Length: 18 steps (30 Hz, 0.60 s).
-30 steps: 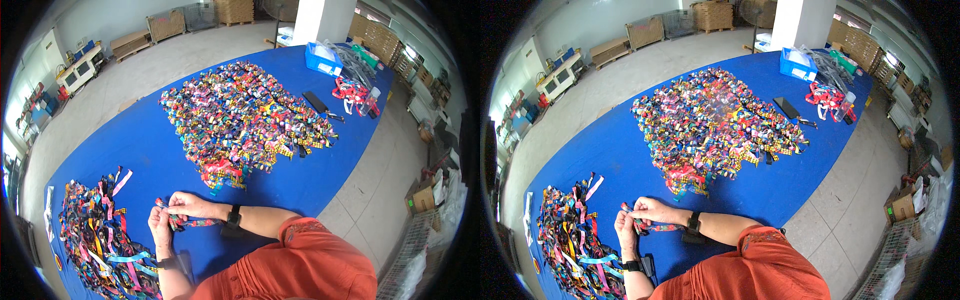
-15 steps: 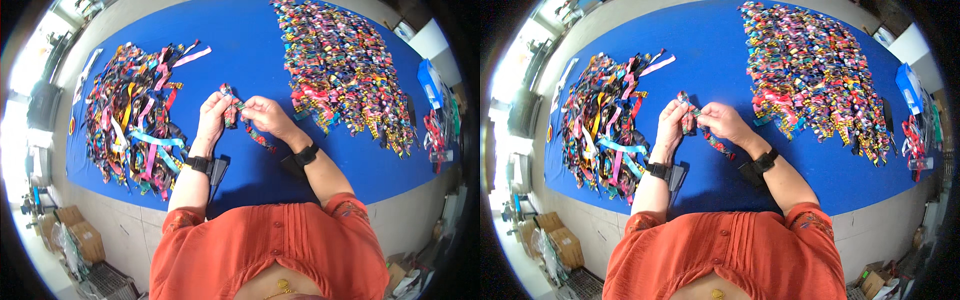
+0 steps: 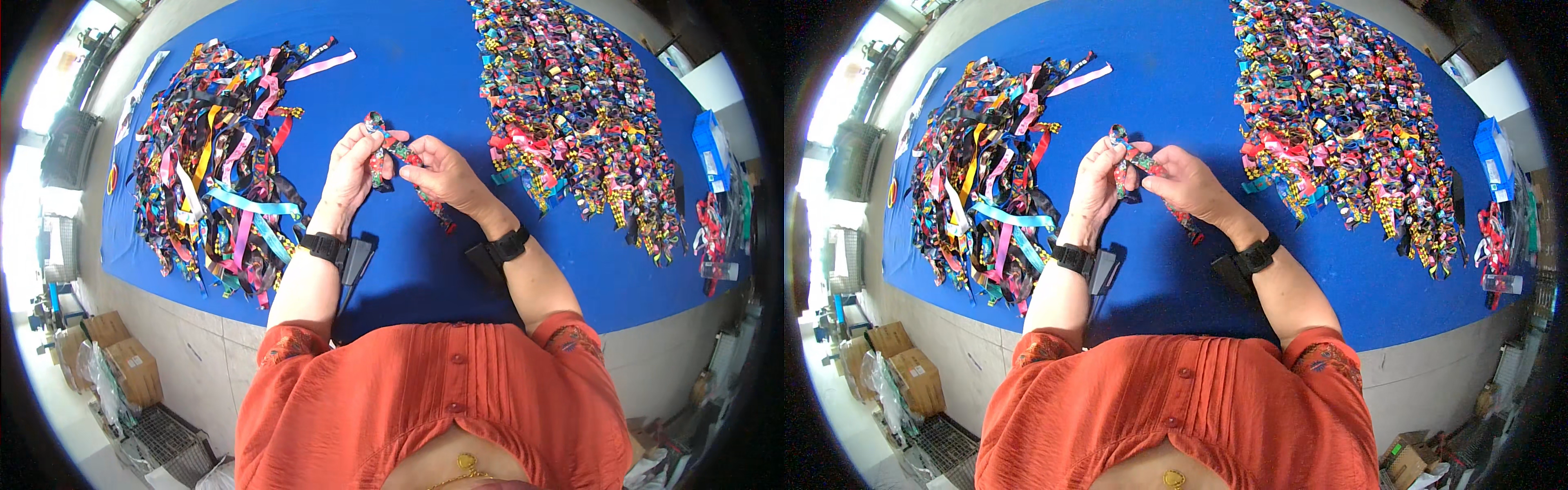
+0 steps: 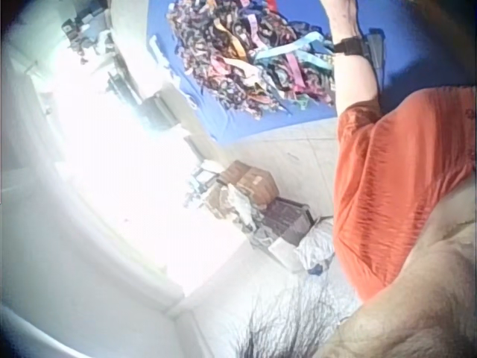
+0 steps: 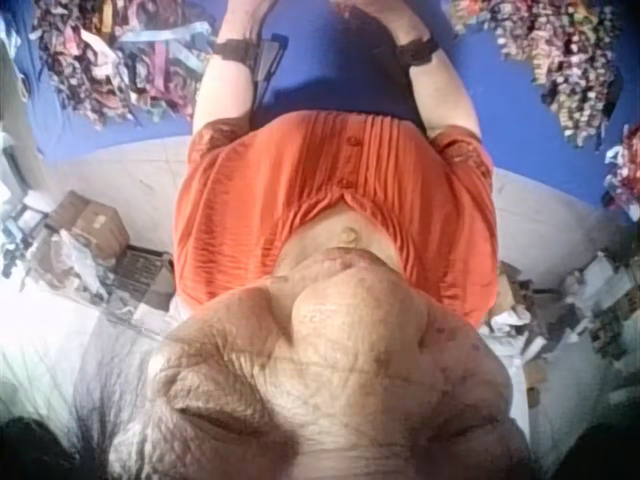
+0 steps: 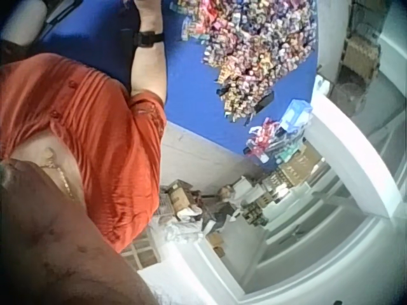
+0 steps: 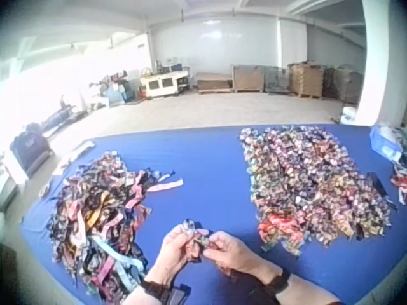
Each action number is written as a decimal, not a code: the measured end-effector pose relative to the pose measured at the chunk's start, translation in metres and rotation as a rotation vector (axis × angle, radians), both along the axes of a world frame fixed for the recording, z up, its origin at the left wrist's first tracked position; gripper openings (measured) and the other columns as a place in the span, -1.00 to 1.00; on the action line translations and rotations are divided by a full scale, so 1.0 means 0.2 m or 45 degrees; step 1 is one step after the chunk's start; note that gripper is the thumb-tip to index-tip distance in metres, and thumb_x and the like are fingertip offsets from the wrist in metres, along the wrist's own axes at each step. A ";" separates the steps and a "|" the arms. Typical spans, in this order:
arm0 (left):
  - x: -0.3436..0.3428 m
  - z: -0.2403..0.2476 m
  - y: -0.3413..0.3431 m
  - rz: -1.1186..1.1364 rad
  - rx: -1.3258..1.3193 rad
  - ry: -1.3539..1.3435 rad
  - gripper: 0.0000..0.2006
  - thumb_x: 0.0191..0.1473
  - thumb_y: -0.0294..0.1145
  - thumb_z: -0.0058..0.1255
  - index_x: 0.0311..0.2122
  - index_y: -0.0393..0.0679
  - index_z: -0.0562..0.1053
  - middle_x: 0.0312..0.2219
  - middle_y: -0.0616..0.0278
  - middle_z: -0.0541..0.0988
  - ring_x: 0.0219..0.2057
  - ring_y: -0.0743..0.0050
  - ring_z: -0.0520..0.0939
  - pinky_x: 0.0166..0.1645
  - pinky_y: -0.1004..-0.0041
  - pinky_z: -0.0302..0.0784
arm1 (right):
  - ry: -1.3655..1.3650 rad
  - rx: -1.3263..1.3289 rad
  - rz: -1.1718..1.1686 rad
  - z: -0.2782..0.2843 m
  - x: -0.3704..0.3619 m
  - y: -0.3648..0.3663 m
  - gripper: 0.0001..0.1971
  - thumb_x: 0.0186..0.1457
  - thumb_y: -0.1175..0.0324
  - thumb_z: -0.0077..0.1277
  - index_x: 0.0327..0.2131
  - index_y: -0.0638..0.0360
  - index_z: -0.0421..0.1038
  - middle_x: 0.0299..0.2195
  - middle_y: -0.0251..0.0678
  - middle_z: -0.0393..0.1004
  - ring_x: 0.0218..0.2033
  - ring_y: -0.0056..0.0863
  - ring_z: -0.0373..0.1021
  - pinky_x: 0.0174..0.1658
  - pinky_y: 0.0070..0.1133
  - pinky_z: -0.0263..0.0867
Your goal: Fold various colored ribbons and arrange them on a table.
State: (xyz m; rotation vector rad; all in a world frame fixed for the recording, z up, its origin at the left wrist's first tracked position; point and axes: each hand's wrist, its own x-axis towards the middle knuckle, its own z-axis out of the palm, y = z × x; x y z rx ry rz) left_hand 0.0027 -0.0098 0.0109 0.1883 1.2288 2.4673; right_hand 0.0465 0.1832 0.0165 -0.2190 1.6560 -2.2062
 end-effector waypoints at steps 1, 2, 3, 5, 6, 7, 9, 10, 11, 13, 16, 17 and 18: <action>0.00 0.01 0.00 -0.002 0.005 -0.001 -0.85 0.25 -0.35 0.03 -0.20 -0.20 0.41 -0.22 -0.10 0.64 -0.59 0.47 0.55 -0.46 0.50 0.53 | 0.022 0.058 -0.004 0.00 -0.01 0.00 -0.83 0.22 0.47 0.07 -0.17 0.20 0.31 -0.49 -0.49 0.38 -0.61 -0.82 0.22 -0.59 -0.73 0.11; 0.00 0.02 0.00 -0.031 0.025 0.009 -0.83 0.25 -0.34 0.04 -0.18 -0.20 0.41 -0.21 -0.11 0.64 -0.59 0.46 0.55 -0.46 0.50 0.52 | 0.044 0.116 -0.009 0.00 -0.01 0.00 -0.84 0.22 0.47 0.06 -0.17 0.22 0.31 -0.48 -0.49 0.38 -0.60 -0.81 0.23 -0.58 -0.73 0.12; 0.00 0.03 0.01 -0.062 0.045 0.018 -0.82 0.25 -0.32 0.04 -0.16 -0.20 0.40 -0.20 -0.12 0.64 -0.59 0.46 0.55 -0.47 0.50 0.52 | 0.042 0.121 -0.012 0.00 -0.01 0.00 -0.84 0.22 0.47 0.06 -0.17 0.22 0.31 -0.48 -0.49 0.38 -0.60 -0.81 0.23 -0.58 -0.73 0.12; -0.01 0.02 0.00 -0.052 0.062 0.010 -0.81 0.25 -0.32 0.05 -0.15 -0.19 0.40 -0.21 -0.11 0.64 -0.59 0.45 0.56 -0.47 0.51 0.51 | 0.028 0.157 -0.009 0.00 -0.02 0.00 -0.84 0.22 0.47 0.05 -0.18 0.24 0.30 -0.48 -0.48 0.39 -0.60 -0.80 0.24 -0.57 -0.71 0.14; -0.01 0.01 0.00 -0.047 0.082 0.004 -0.80 0.25 -0.31 0.05 -0.14 -0.19 0.40 -0.21 -0.10 0.64 -0.58 0.45 0.57 -0.48 0.51 0.51 | 0.027 0.156 -0.008 0.00 -0.02 0.00 -0.84 0.22 0.47 0.05 -0.18 0.24 0.30 -0.48 -0.48 0.39 -0.60 -0.80 0.24 -0.57 -0.71 0.14; -0.01 0.01 0.00 -0.049 0.082 0.002 -0.80 0.25 -0.31 0.05 -0.14 -0.19 0.40 -0.21 -0.10 0.64 -0.58 0.45 0.57 -0.48 0.51 0.51 | 0.038 0.137 -0.023 0.00 -0.02 0.01 -0.84 0.21 0.48 0.05 -0.18 0.24 0.30 -0.48 -0.48 0.39 -0.60 -0.80 0.24 -0.57 -0.72 0.15; -0.01 0.02 0.01 -0.007 0.047 -0.002 -0.79 0.24 -0.29 0.06 -0.14 -0.19 0.39 -0.23 -0.06 0.64 -0.58 0.44 0.57 -0.48 0.50 0.51 | 0.048 0.120 -0.041 0.00 -0.02 0.00 -0.84 0.21 0.49 0.06 -0.18 0.24 0.30 -0.48 -0.48 0.39 -0.59 -0.80 0.25 -0.57 -0.72 0.15; -0.01 0.02 0.01 -0.010 0.047 -0.004 -0.79 0.24 -0.29 0.06 -0.14 -0.19 0.39 -0.23 -0.06 0.64 -0.58 0.44 0.57 -0.48 0.50 0.51 | 0.070 0.154 -0.088 0.00 -0.01 -0.02 -0.82 0.20 0.49 0.06 -0.17 0.24 0.30 -0.49 -0.47 0.39 -0.60 -0.79 0.25 -0.58 -0.71 0.15; -0.01 0.01 0.01 0.008 0.052 -0.007 -0.78 0.24 -0.29 0.07 -0.14 -0.19 0.39 -0.25 -0.03 0.64 -0.58 0.45 0.56 -0.47 0.50 0.52 | 0.094 0.188 -0.135 0.01 -0.01 -0.03 -0.81 0.20 0.50 0.06 -0.16 0.24 0.29 -0.49 -0.46 0.39 -0.61 -0.79 0.25 -0.59 -0.71 0.15; -0.01 0.00 0.00 0.022 0.057 -0.010 -0.78 0.24 -0.29 0.07 -0.14 -0.19 0.39 -0.26 0.01 0.64 -0.58 0.45 0.56 -0.46 0.50 0.52 | 0.068 0.192 -0.166 0.02 0.00 -0.04 -0.80 0.20 0.50 0.06 -0.15 0.24 0.28 -0.49 -0.44 0.40 -0.63 -0.77 0.26 -0.61 -0.70 0.17; -0.01 0.00 0.01 0.020 0.064 0.025 -0.79 0.24 -0.30 0.08 -0.15 -0.19 0.40 -0.29 0.06 0.62 -0.56 0.47 0.55 -0.43 0.50 0.52 | 0.057 0.226 -0.241 0.02 0.02 -0.04 -0.77 0.20 0.50 0.05 -0.11 0.25 0.27 -0.47 -0.39 0.43 -0.67 -0.73 0.28 -0.64 -0.68 0.20; -0.01 0.01 0.01 0.012 0.079 0.014 -0.85 0.24 -0.37 0.03 -0.17 -0.19 0.40 -0.28 0.05 0.62 -0.55 0.45 0.57 -0.41 0.50 0.53 | 0.072 0.256 -0.287 0.02 0.02 -0.04 -0.75 0.20 0.49 0.05 -0.09 0.25 0.26 -0.46 -0.36 0.44 -0.68 -0.71 0.30 -0.65 -0.67 0.23; 0.00 0.01 0.01 0.005 0.094 0.002 -0.91 0.24 -0.43 -0.01 -0.20 -0.19 0.41 -0.28 0.04 0.61 -0.53 0.42 0.58 -0.39 0.49 0.55 | 0.072 0.255 -0.289 0.03 0.03 -0.05 -0.75 0.20 0.49 0.05 -0.09 0.25 0.26 -0.46 -0.36 0.44 -0.68 -0.71 0.30 -0.65 -0.67 0.23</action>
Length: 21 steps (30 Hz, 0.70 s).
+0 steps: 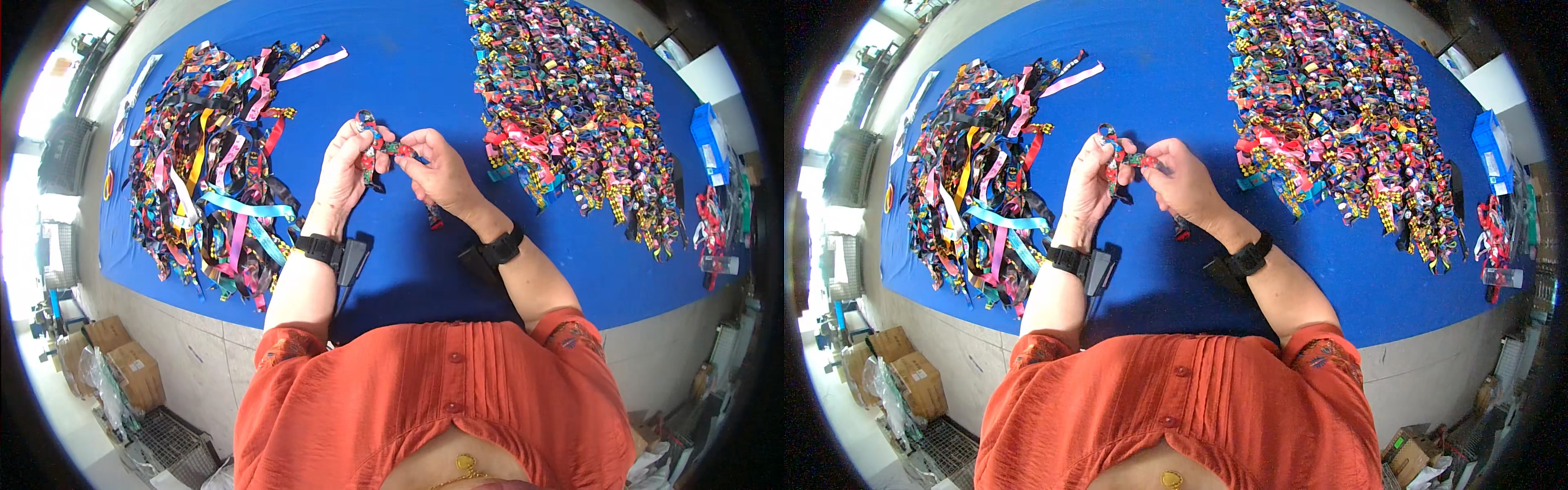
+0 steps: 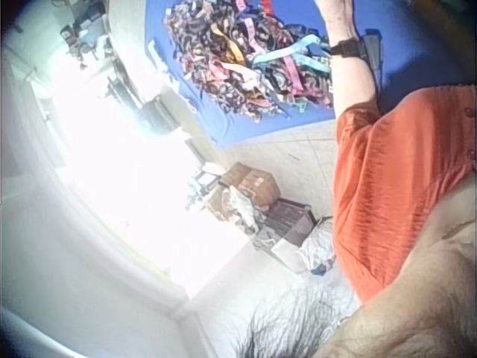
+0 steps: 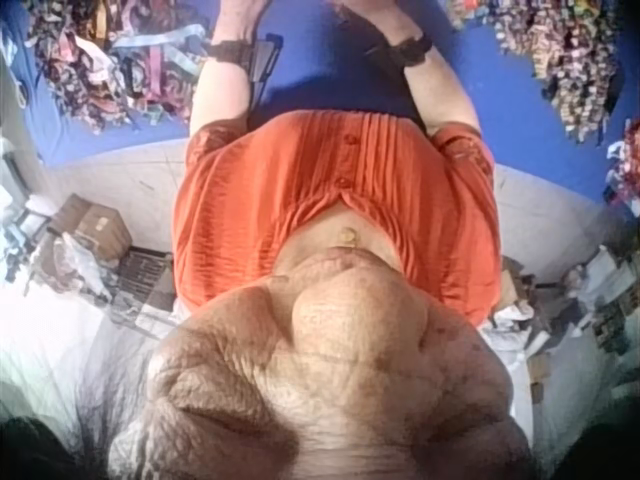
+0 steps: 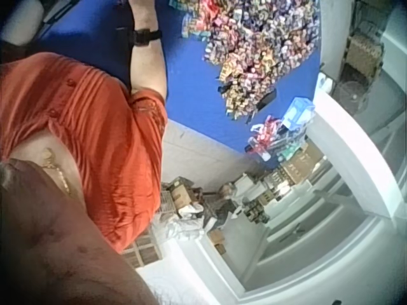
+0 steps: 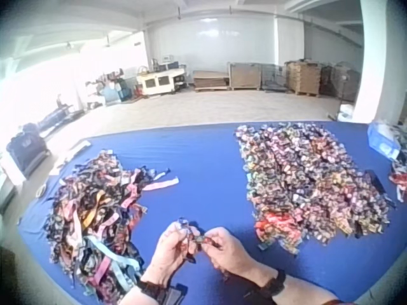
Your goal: Fold various colored ribbons and arrange them on a table.
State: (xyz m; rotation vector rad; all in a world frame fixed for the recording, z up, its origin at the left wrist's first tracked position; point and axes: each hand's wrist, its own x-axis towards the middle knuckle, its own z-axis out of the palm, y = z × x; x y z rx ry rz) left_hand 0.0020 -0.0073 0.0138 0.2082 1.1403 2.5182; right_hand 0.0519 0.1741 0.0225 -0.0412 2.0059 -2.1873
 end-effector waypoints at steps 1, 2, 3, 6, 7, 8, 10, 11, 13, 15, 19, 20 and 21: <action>0.00 0.00 0.00 0.001 -0.001 0.001 -0.91 0.24 -0.43 -0.01 -0.20 -0.19 0.41 -0.28 0.04 0.61 -0.53 0.42 0.58 -0.39 0.49 0.55 | -0.009 0.043 -0.035 0.01 0.00 0.00 -0.74 0.20 0.48 0.05 -0.07 0.24 0.27 -0.43 -0.35 0.45 -0.68 -0.70 0.32 -0.65 -0.67 0.24; 0.00 0.00 -0.01 -0.005 0.027 0.015 -0.91 0.24 -0.43 -0.01 -0.20 -0.18 0.41 -0.28 0.05 0.61 -0.53 0.43 0.57 -0.38 0.49 0.54 | -0.019 0.086 -0.071 0.01 0.01 0.00 -0.74 0.21 0.47 0.06 -0.06 0.24 0.28 -0.40 -0.35 0.45 -0.69 -0.70 0.33 -0.66 -0.67 0.26; 0.00 -0.01 -0.01 -0.011 0.055 0.029 -0.92 0.24 -0.43 -0.01 -0.21 -0.18 0.41 -0.27 0.06 0.60 -0.53 0.43 0.56 -0.37 0.48 0.54 | -0.019 0.086 -0.069 0.01 0.01 0.00 -0.74 0.21 0.47 0.06 -0.06 0.24 0.28 -0.40 -0.35 0.45 -0.69 -0.70 0.33 -0.66 -0.67 0.26; 0.00 0.01 0.00 -0.046 0.076 0.032 -0.92 0.23 -0.43 0.00 -0.21 -0.17 0.41 -0.27 0.07 0.59 -0.53 0.42 0.56 -0.36 0.47 0.52 | 0.007 0.206 -0.151 -0.02 0.00 0.01 -0.76 0.19 0.46 0.08 -0.08 0.22 0.34 -0.35 -0.30 0.48 -0.61 -0.57 0.43 -0.56 -0.61 0.37; 0.00 0.01 0.01 -0.049 0.076 0.030 -0.92 0.23 -0.43 0.00 -0.21 -0.17 0.41 -0.27 0.07 0.59 -0.53 0.42 0.56 -0.36 0.47 0.52 | 0.261 0.381 -0.219 -0.05 -0.02 0.01 -0.78 0.16 0.46 0.10 -0.12 0.21 0.38 -0.32 -0.26 0.49 -0.53 -0.48 0.47 -0.48 -0.56 0.40; 0.00 0.01 0.01 -0.067 0.093 0.043 -0.92 0.22 -0.43 0.00 -0.21 -0.17 0.41 -0.27 0.08 0.59 -0.51 0.42 0.56 -0.36 0.48 0.52 | 0.517 0.555 -0.286 -0.07 -0.03 0.02 -0.81 0.14 0.46 0.12 -0.16 0.20 0.42 -0.30 -0.22 0.50 -0.46 -0.39 0.51 -0.41 -0.51 0.44; 0.00 0.01 0.01 -0.085 0.108 0.057 -0.91 0.22 -0.44 0.01 -0.21 -0.17 0.40 -0.26 0.08 0.58 -0.50 0.41 0.56 -0.35 0.48 0.52 | 0.549 0.659 -0.325 -0.06 -0.02 0.04 -0.82 0.11 0.46 0.13 -0.18 0.18 0.45 -0.29 -0.20 0.51 -0.39 -0.33 0.51 -0.34 -0.47 0.45; -0.01 0.00 0.00 -0.069 0.084 0.079 -0.86 0.21 -0.40 0.05 -0.17 -0.17 0.40 -0.25 0.08 0.57 -0.46 0.41 0.57 -0.35 0.48 0.52 | 0.583 0.762 -0.359 -0.04 -0.02 0.03 -0.83 0.09 0.46 0.14 -0.21 0.15 0.47 -0.29 -0.18 0.51 -0.32 -0.27 0.52 -0.28 -0.43 0.45; -0.01 -0.01 0.00 -0.056 0.061 0.101 -0.80 0.20 -0.36 0.08 -0.13 -0.18 0.40 -0.24 0.08 0.56 -0.41 0.41 0.58 -0.34 0.49 0.53 | 0.545 0.785 -0.360 -0.04 -0.01 0.03 -0.82 0.08 0.45 0.14 -0.20 0.13 0.48 -0.30 -0.21 0.51 -0.33 -0.28 0.51 -0.27 -0.42 0.44; -0.01 -0.01 0.00 -0.078 0.082 0.118 -0.79 0.19 -0.36 0.09 -0.12 -0.18 0.41 -0.24 0.07 0.56 -0.38 0.37 0.58 -0.32 0.47 0.53 | 0.505 0.810 -0.363 -0.04 -0.01 0.04 -0.81 0.07 0.44 0.14 -0.20 0.10 0.49 -0.32 -0.23 0.51 -0.34 -0.29 0.51 -0.27 -0.41 0.44; 0.00 0.01 0.00 -0.084 0.063 0.099 -0.82 0.19 -0.38 0.05 -0.13 -0.16 0.40 -0.26 0.06 0.58 -0.41 0.40 0.57 -0.30 0.46 0.53 | 0.654 0.907 -0.402 -0.05 -0.02 0.08 -0.84 0.08 0.42 0.14 -0.22 0.10 0.51 -0.36 -0.26 0.53 -0.38 -0.32 0.51 -0.27 -0.42 0.44; 0.00 0.01 0.00 -0.105 0.055 0.106 -0.82 0.19 -0.38 0.06 -0.14 -0.16 0.40 -0.26 0.06 0.58 -0.42 0.39 0.57 -0.29 0.46 0.53 | 0.682 0.857 -0.401 -0.05 -0.02 0.08 -0.86 0.10 0.41 0.13 -0.23 0.13 0.52 -0.37 -0.27 0.56 -0.41 -0.38 0.52 -0.28 -0.45 0.44; 0.00 0.01 0.00 -0.127 0.047 0.114 -0.83 0.19 -0.38 0.06 -0.14 -0.15 0.41 -0.25 0.06 0.58 -0.42 0.39 0.57 -0.28 0.45 0.54 | 0.682 0.857 -0.402 -0.05 -0.03 0.08 -0.86 0.10 0.41 0.13 -0.23 0.13 0.52 -0.37 -0.27 0.56 -0.41 -0.38 0.52 -0.28 -0.45 0.44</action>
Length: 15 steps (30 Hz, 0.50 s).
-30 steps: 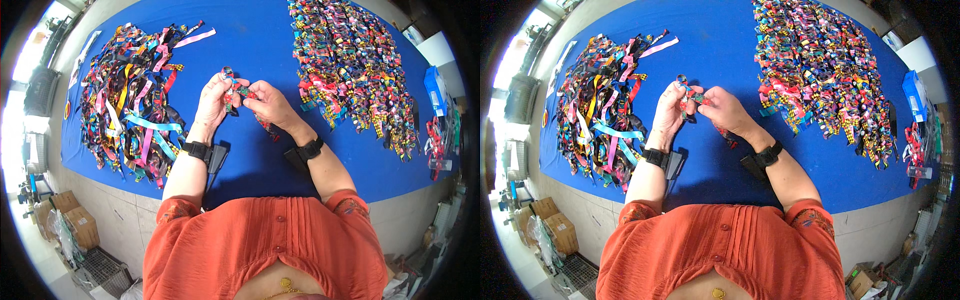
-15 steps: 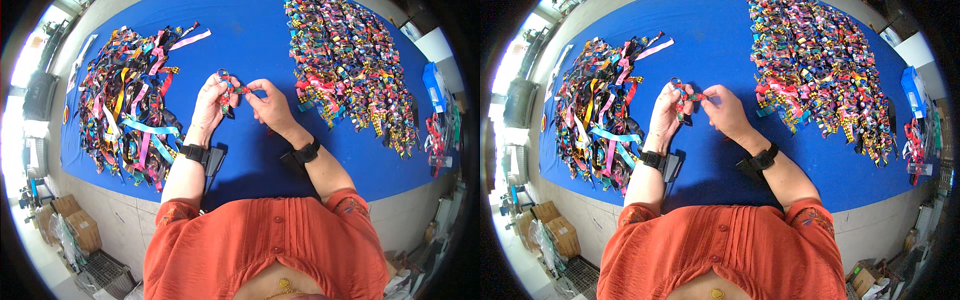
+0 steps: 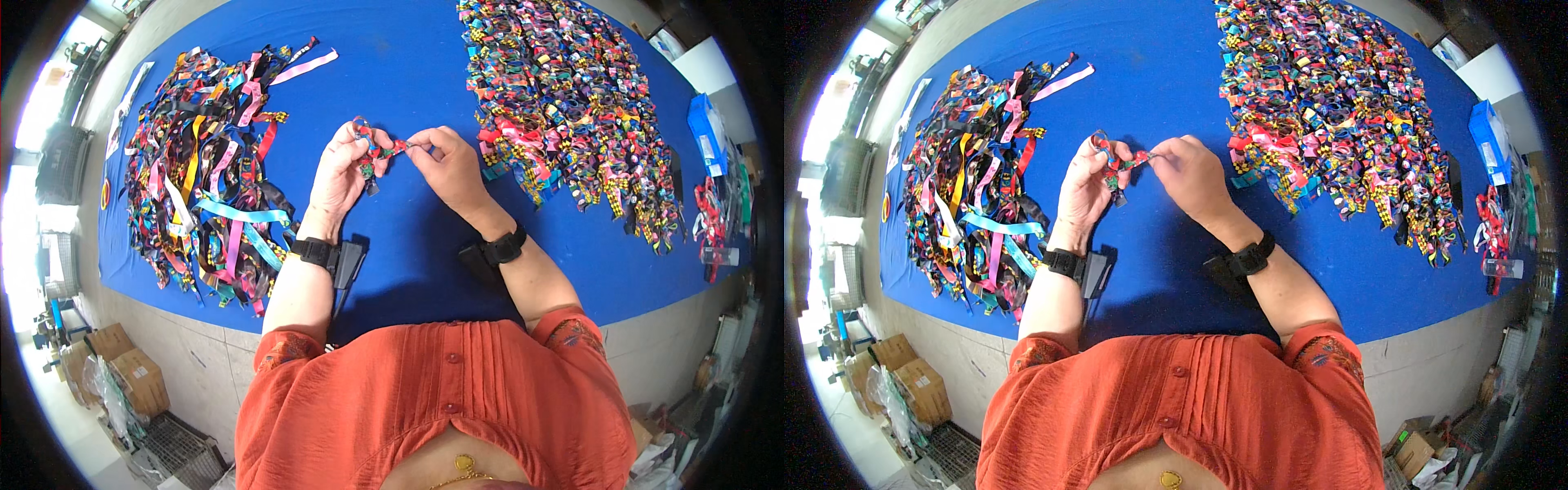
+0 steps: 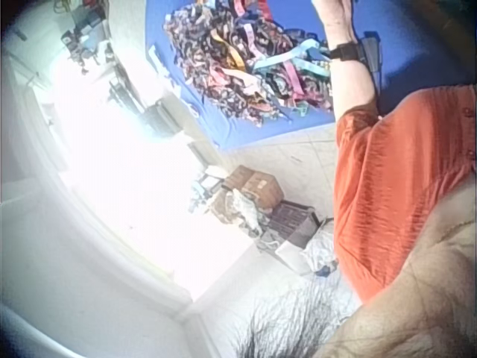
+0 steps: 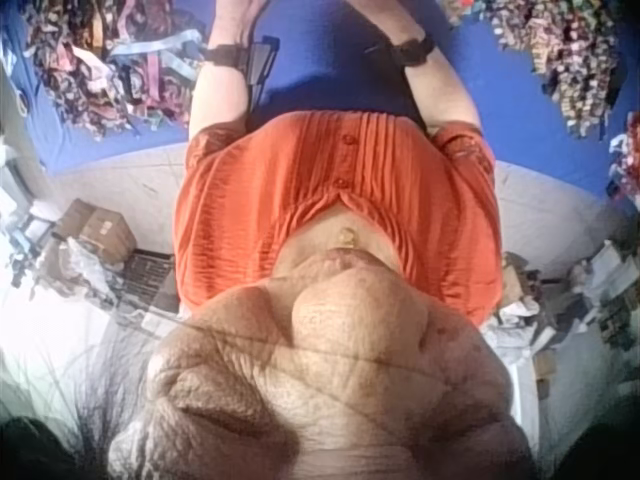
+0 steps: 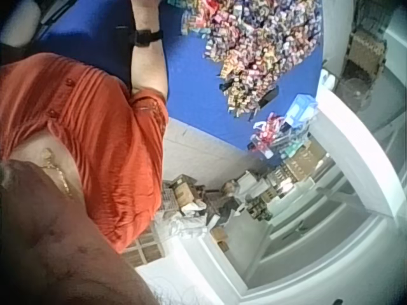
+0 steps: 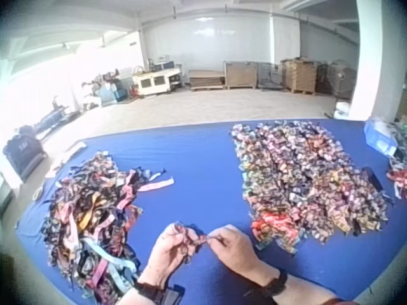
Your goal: Fold various colored ribbons and arrange them on a table.
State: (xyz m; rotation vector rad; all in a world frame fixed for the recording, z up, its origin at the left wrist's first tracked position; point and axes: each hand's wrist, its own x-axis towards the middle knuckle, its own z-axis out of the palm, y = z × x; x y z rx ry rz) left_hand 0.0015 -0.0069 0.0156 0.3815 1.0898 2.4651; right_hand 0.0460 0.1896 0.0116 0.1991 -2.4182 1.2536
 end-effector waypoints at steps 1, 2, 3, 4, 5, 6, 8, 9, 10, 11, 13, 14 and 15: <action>0.00 0.00 0.00 -0.005 0.001 -0.003 -0.83 0.19 -0.38 0.06 -0.14 -0.15 0.41 -0.25 0.06 0.58 -0.42 0.39 0.57 -0.28 0.45 0.54 | -0.163 -0.276 0.058 -0.01 0.00 0.00 -0.88 0.13 0.40 0.13 -0.25 0.17 0.52 -0.37 -0.28 0.58 -0.42 -0.48 0.52 -0.30 -0.50 0.43; 0.01 -0.01 0.00 -0.023 -0.020 0.003 -0.81 0.19 -0.35 0.08 -0.13 -0.14 0.42 -0.27 0.06 0.58 -0.42 0.36 0.58 -0.29 0.45 0.53 | -0.325 -0.553 0.115 -0.01 -0.01 -0.01 -0.87 0.15 0.38 0.13 -0.27 0.22 0.53 -0.37 -0.30 0.61 -0.43 -0.58 0.52 -0.32 -0.55 0.43; 0.01 -0.01 0.00 -0.041 -0.042 0.008 -0.79 0.19 -0.32 0.10 -0.12 -0.13 0.43 -0.28 0.05 0.58 -0.42 0.32 0.58 -0.30 0.45 0.53 | -0.327 -0.554 0.110 0.00 0.00 0.00 -0.87 0.15 0.38 0.13 -0.27 0.22 0.53 -0.37 -0.30 0.61 -0.43 -0.58 0.52 -0.32 -0.55 0.43; 0.02 0.00 0.00 -0.043 -0.042 0.005 -0.79 0.19 -0.32 0.10 -0.12 -0.13 0.43 -0.28 0.05 0.58 -0.42 0.32 0.58 -0.30 0.45 0.53 | -0.435 -0.736 0.159 0.02 -0.01 0.00 -0.86 0.17 0.37 0.11 -0.27 0.25 0.52 -0.38 -0.32 0.62 -0.43 -0.64 0.50 -0.35 -0.60 0.41; 0.02 0.01 0.01 -0.065 -0.071 -0.016 -0.84 0.20 -0.35 0.07 -0.17 -0.14 0.44 -0.29 0.05 0.59 -0.41 0.36 0.59 -0.29 0.45 0.53 | -0.543 -0.919 0.207 0.02 -0.01 0.01 -0.84 0.20 0.36 0.10 -0.27 0.29 0.52 -0.38 -0.34 0.62 -0.44 -0.71 0.49 -0.37 -0.66 0.40; 0.03 0.02 0.02 -0.087 -0.100 -0.037 -0.89 0.21 -0.38 0.03 -0.21 -0.16 0.44 -0.30 0.05 0.61 -0.41 0.40 0.59 -0.27 0.46 0.54 | -0.545 -0.920 0.205 0.01 -0.01 0.01 -0.84 0.20 0.36 0.10 -0.27 0.29 0.52 -0.38 -0.34 0.62 -0.44 -0.71 0.49 -0.37 -0.66 0.40; 0.02 0.01 0.02 -0.095 -0.102 -0.029 -0.89 0.21 -0.39 0.02 -0.21 -0.16 0.44 -0.31 0.06 0.61 -0.41 0.40 0.60 -0.27 0.46 0.54 | -0.557 -1.027 0.274 0.01 -0.01 0.01 -0.84 0.20 0.38 0.08 -0.26 0.30 0.50 -0.40 -0.37 0.60 -0.45 -0.70 0.49 -0.42 -0.70 0.38; 0.02 0.00 0.01 -0.106 -0.101 -0.019 -0.90 0.22 -0.39 0.01 -0.21 -0.16 0.44 -0.32 0.06 0.61 -0.41 0.40 0.60 -0.27 0.47 0.55 | -0.560 -1.030 0.274 0.02 -0.01 0.01 -0.84 0.20 0.38 0.08 -0.26 0.30 0.50 -0.40 -0.37 0.60 -0.45 -0.70 0.49 -0.42 -0.70 0.38; 0.02 0.00 0.01 -0.111 -0.101 -0.024 -0.90 0.22 -0.39 0.01 -0.21 -0.16 0.44 -0.32 0.06 0.61 -0.41 0.40 0.60 -0.27 0.47 0.55 | -0.625 -1.042 0.288 0.05 -0.01 0.02 -0.84 0.20 0.39 0.07 -0.25 0.30 0.49 -0.40 -0.37 0.59 -0.45 -0.70 0.48 -0.43 -0.70 0.38; 0.02 0.01 0.01 -0.123 -0.127 -0.020 -0.90 0.22 -0.40 0.01 -0.20 -0.16 0.44 -0.32 0.06 0.62 -0.41 0.41 0.61 -0.27 0.47 0.55 | -0.689 -1.055 0.301 0.06 -0.01 0.02 -0.84 0.21 0.39 0.07 -0.23 0.30 0.48 -0.40 -0.36 0.59 -0.46 -0.71 0.47 -0.44 -0.70 0.38; 0.03 0.01 0.00 -0.143 -0.151 -0.018 -0.90 0.22 -0.41 0.00 -0.19 -0.17 0.45 -0.33 0.07 0.62 -0.42 0.41 0.61 -0.28 0.47 0.55 | -0.668 -1.042 0.309 0.04 -0.02 0.02 -0.85 0.24 0.40 0.04 -0.20 0.29 0.47 -0.38 -0.35 0.58 -0.43 -0.71 0.47 -0.41 -0.71 0.37; 0.03 0.00 0.01 -0.160 -0.170 -0.015 -0.87 0.21 -0.39 0.02 -0.16 -0.15 0.45 -0.34 0.05 0.62 -0.44 0.37 0.61 -0.30 0.45 0.55 | -0.645 -1.027 0.324 0.02 -0.02 0.02 -0.85 0.27 0.41 0.01 -0.17 0.28 0.46 -0.35 -0.34 0.58 -0.40 -0.72 0.47 -0.38 -0.72 0.36; 0.03 0.00 0.01 -0.176 -0.189 -0.012 -0.84 0.20 -0.37 0.05 -0.13 -0.13 0.45 -0.34 0.03 0.62 -0.45 0.34 0.61 -0.31 0.43 0.55 | -0.644 -1.028 0.316 0.01 -0.02 0.03 -0.85 0.27 0.41 0.01 -0.17 0.28 0.46 -0.35 -0.34 0.58 -0.40 -0.72 0.47 -0.38 -0.72 0.36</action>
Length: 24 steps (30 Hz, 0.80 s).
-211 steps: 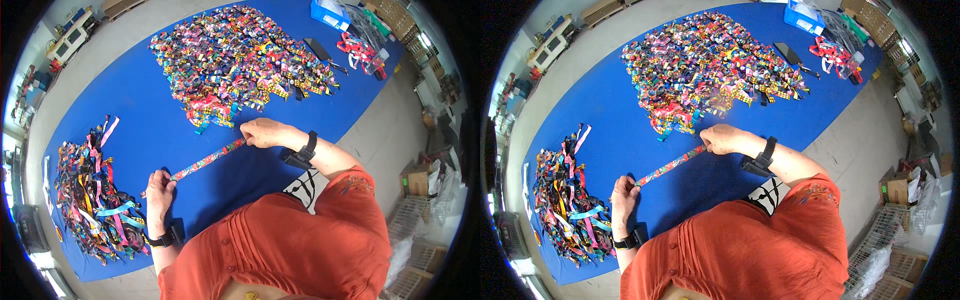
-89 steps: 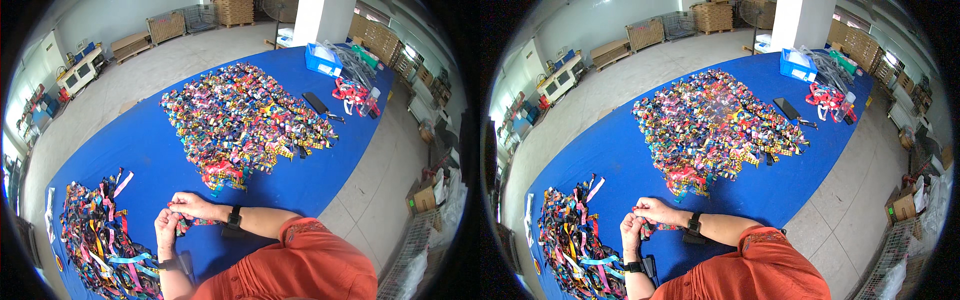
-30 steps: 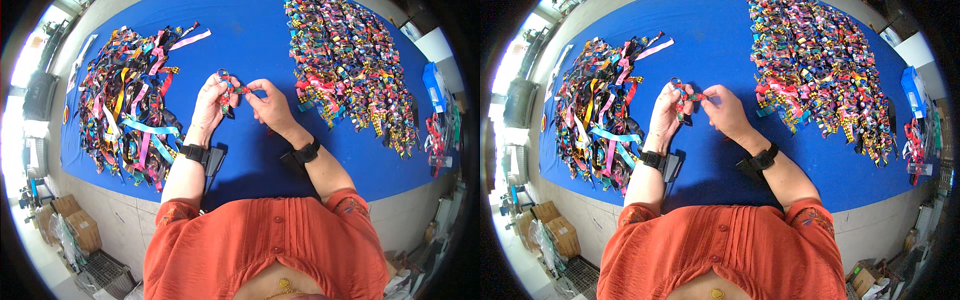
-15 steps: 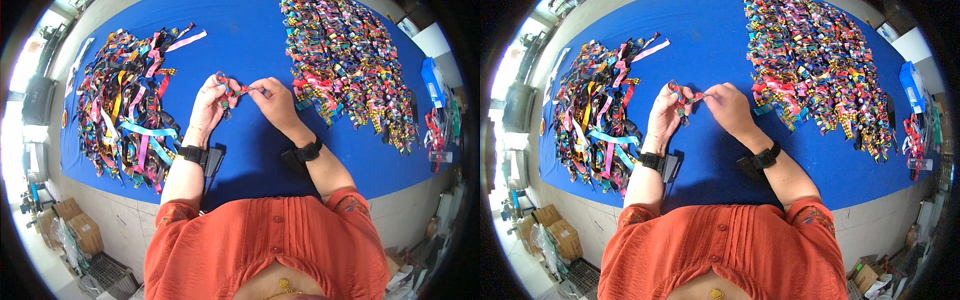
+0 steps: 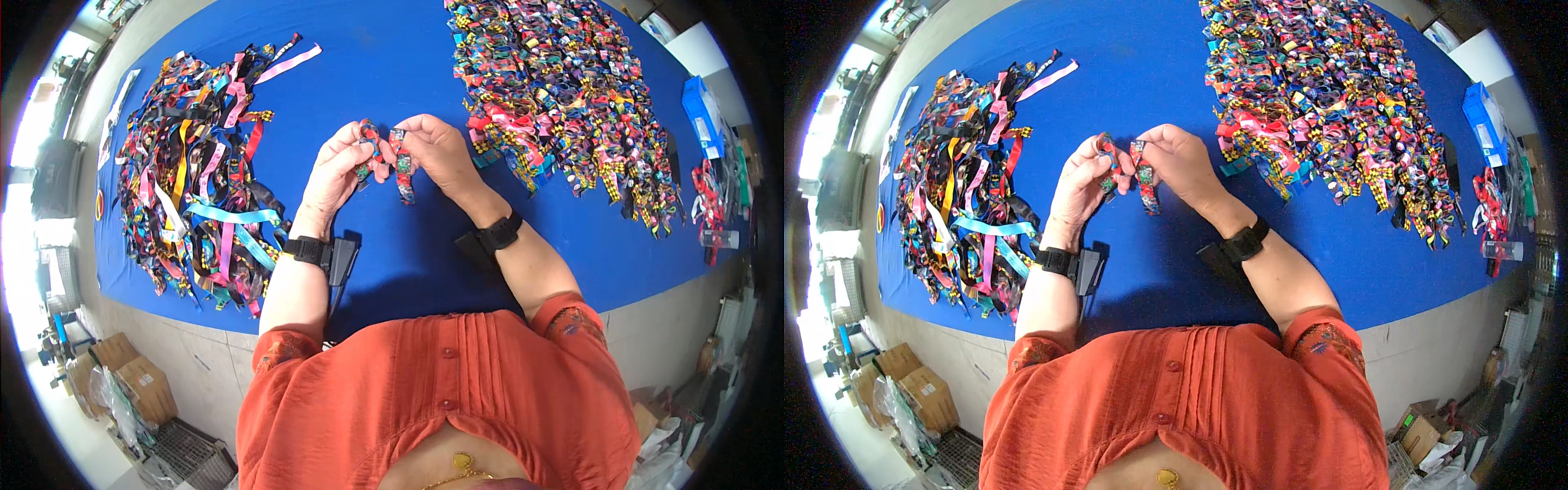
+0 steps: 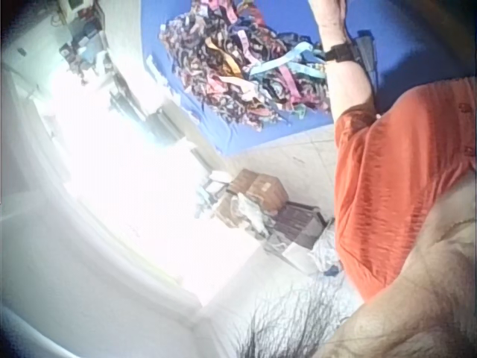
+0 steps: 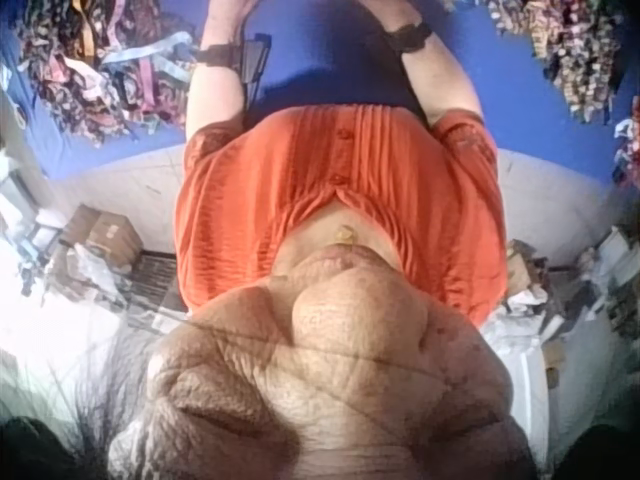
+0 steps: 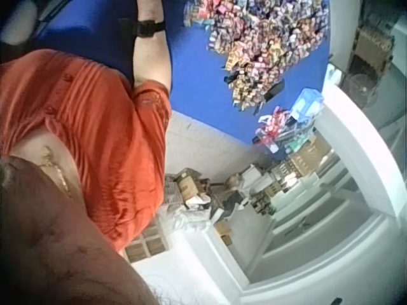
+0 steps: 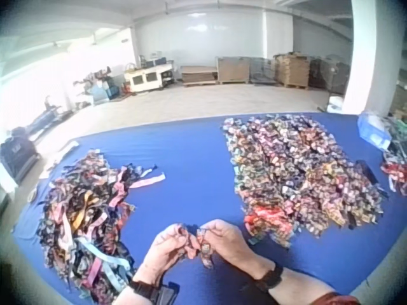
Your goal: Fold various colored ribbons and arrange them on a table.
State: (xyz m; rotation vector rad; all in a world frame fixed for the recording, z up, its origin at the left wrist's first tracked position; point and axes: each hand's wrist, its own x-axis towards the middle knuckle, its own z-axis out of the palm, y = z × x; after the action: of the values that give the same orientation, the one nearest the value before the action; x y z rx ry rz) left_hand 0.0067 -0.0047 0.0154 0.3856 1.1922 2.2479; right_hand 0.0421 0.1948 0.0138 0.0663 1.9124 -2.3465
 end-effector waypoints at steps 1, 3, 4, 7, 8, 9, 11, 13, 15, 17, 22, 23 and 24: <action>0.00 0.00 0.00 -0.004 -0.001 -0.001 -0.84 0.20 -0.37 0.05 -0.13 -0.13 0.45 -0.34 0.03 0.62 -0.45 0.34 0.61 -0.31 0.43 0.55 | 0.027 -0.001 0.006 -0.01 0.00 0.00 -0.84 0.27 0.42 -0.01 -0.15 0.29 0.44 -0.34 -0.33 0.58 -0.38 -0.71 0.48 -0.37 -0.71 0.38; 0.00 0.00 0.01 -0.033 -0.052 -0.001 -0.83 0.21 -0.38 0.02 -0.11 -0.16 0.45 -0.35 0.04 0.62 -0.45 0.36 0.62 -0.32 0.44 0.56 | 0.053 -0.004 0.008 -0.03 -0.01 0.00 -0.83 0.27 0.44 -0.03 -0.13 0.30 0.42 -0.34 -0.32 0.58 -0.37 -0.70 0.48 -0.35 -0.70 0.39; 0.00 0.00 0.01 -0.035 -0.053 -0.003 -0.83 0.21 -0.38 0.02 -0.11 -0.16 0.45 -0.35 0.04 0.62 -0.45 0.36 0.62 -0.32 0.44 0.56 | 0.054 0.029 -0.008 -0.04 -0.01 0.00 -0.82 0.27 0.45 -0.05 -0.11 0.31 0.40 -0.33 -0.32 0.58 -0.36 -0.69 0.48 -0.34 -0.69 0.41; -0.01 -0.01 0.01 -0.048 -0.152 0.048 -0.82 0.23 -0.39 -0.02 -0.11 -0.21 0.45 -0.36 0.05 0.63 -0.46 0.40 0.63 -0.32 0.45 0.57 | 0.055 0.077 -0.006 -0.03 -0.01 0.00 -0.81 0.26 0.49 -0.09 -0.08 0.32 0.38 -0.33 -0.31 0.57 -0.35 -0.66 0.49 -0.31 -0.66 0.44; -0.01 -0.02 0.01 -0.055 -0.160 0.047 -0.82 0.24 -0.40 -0.03 -0.11 -0.23 0.45 -0.36 0.06 0.63 -0.47 0.41 0.63 -0.32 0.46 0.57 | 0.058 0.093 0.015 -0.03 -0.01 0.00 -0.80 0.25 0.51 -0.11 -0.08 0.32 0.37 -0.33 -0.30 0.56 -0.35 -0.65 0.50 -0.30 -0.65 0.45; -0.02 -0.03 0.01 -0.062 -0.168 0.046 -0.81 0.24 -0.40 -0.05 -0.11 -0.25 0.44 -0.36 0.06 0.63 -0.47 0.42 0.63 -0.32 0.47 0.57 | 0.057 0.091 0.016 -0.03 -0.01 0.00 -0.80 0.25 0.51 -0.11 -0.08 0.32 0.37 -0.33 -0.30 0.56 -0.35 -0.65 0.50 -0.30 -0.65 0.45; -0.02 -0.03 0.01 -0.052 -0.186 0.042 -0.81 0.24 -0.40 -0.06 -0.11 -0.26 0.44 -0.36 0.06 0.63 -0.47 0.42 0.63 -0.32 0.47 0.57 | 0.031 -0.063 -0.020 -0.02 -0.01 -0.01 -0.83 0.22 0.51 -0.06 -0.13 0.34 0.40 -0.37 -0.30 0.56 -0.39 -0.64 0.49 -0.37 -0.64 0.45; -0.02 -0.02 0.01 -0.041 -0.202 0.038 -0.82 0.25 -0.40 -0.06 -0.12 -0.26 0.44 -0.36 0.07 0.63 -0.47 0.42 0.63 -0.31 0.47 0.57 | -0.015 -0.124 0.010 0.04 0.00 0.00 -0.83 0.23 0.50 -0.05 -0.13 0.32 0.40 -0.36 -0.31 0.56 -0.37 -0.64 0.50 -0.35 -0.64 0.46; -0.02 -0.02 0.01 -0.029 -0.224 0.048 -0.82 0.25 -0.41 -0.07 -0.12 -0.26 0.44 -0.34 0.07 0.63 -0.45 0.43 0.63 -0.30 0.47 0.57 | -0.063 -0.184 0.043 0.05 0.01 0.00 -0.84 0.25 0.48 -0.03 -0.12 0.30 0.41 -0.34 -0.31 0.56 -0.35 -0.65 0.50 -0.33 -0.64 0.46; -0.02 -0.03 0.01 -0.043 -0.212 0.055 -0.82 0.25 -0.40 -0.07 -0.12 -0.26 0.45 -0.33 0.08 0.63 -0.44 0.44 0.63 -0.29 0.46 0.57 | 0.056 -0.015 0.061 0.01 0.00 0.00 -0.85 0.26 0.43 0.02 -0.13 0.26 0.43 -0.31 -0.33 0.57 -0.33 -0.66 0.50 -0.29 -0.65 0.46; -0.01 -0.03 0.01 -0.001 -0.159 0.055 -0.84 0.25 -0.41 -0.03 -0.12 -0.22 0.46 -0.26 0.10 0.63 -0.39 0.46 0.64 -0.26 0.45 0.59 | 0.089 -0.081 -0.103 0.00 0.00 -0.01 -0.85 0.27 0.40 0.05 -0.15 0.25 0.46 -0.28 -0.36 0.57 -0.30 -0.69 0.49 -0.23 -0.65 0.46; -0.01 -0.03 0.01 0.066 -0.165 0.066 -0.85 0.25 -0.42 -0.01 -0.13 -0.21 0.46 -0.23 0.10 0.63 -0.38 0.46 0.65 -0.26 0.45 0.59 | 0.094 -0.134 -0.163 0.01 0.00 -0.01 -0.85 0.27 0.39 0.06 -0.15 0.24 0.47 -0.27 -0.37 0.57 -0.28 -0.70 0.49 -0.22 -0.65 0.45; -0.01 -0.03 0.01 0.134 -0.171 0.075 -0.87 0.25 -0.43 0.01 -0.14 -0.20 0.47 -0.20 0.10 0.62 -0.36 0.46 0.65 -0.26 0.45 0.60 | 0.092 -0.135 -0.161 0.00 0.00 -0.01 -0.85 0.27 0.39 0.06 -0.15 0.24 0.47 -0.27 -0.37 0.57 -0.28 -0.70 0.49 -0.22 -0.65 0.45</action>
State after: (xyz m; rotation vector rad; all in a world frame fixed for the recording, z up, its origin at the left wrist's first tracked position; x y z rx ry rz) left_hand 0.0049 -0.0029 0.0094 0.3459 1.4158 2.2418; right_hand 0.0419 0.1928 0.0140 0.0969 1.8631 -2.5616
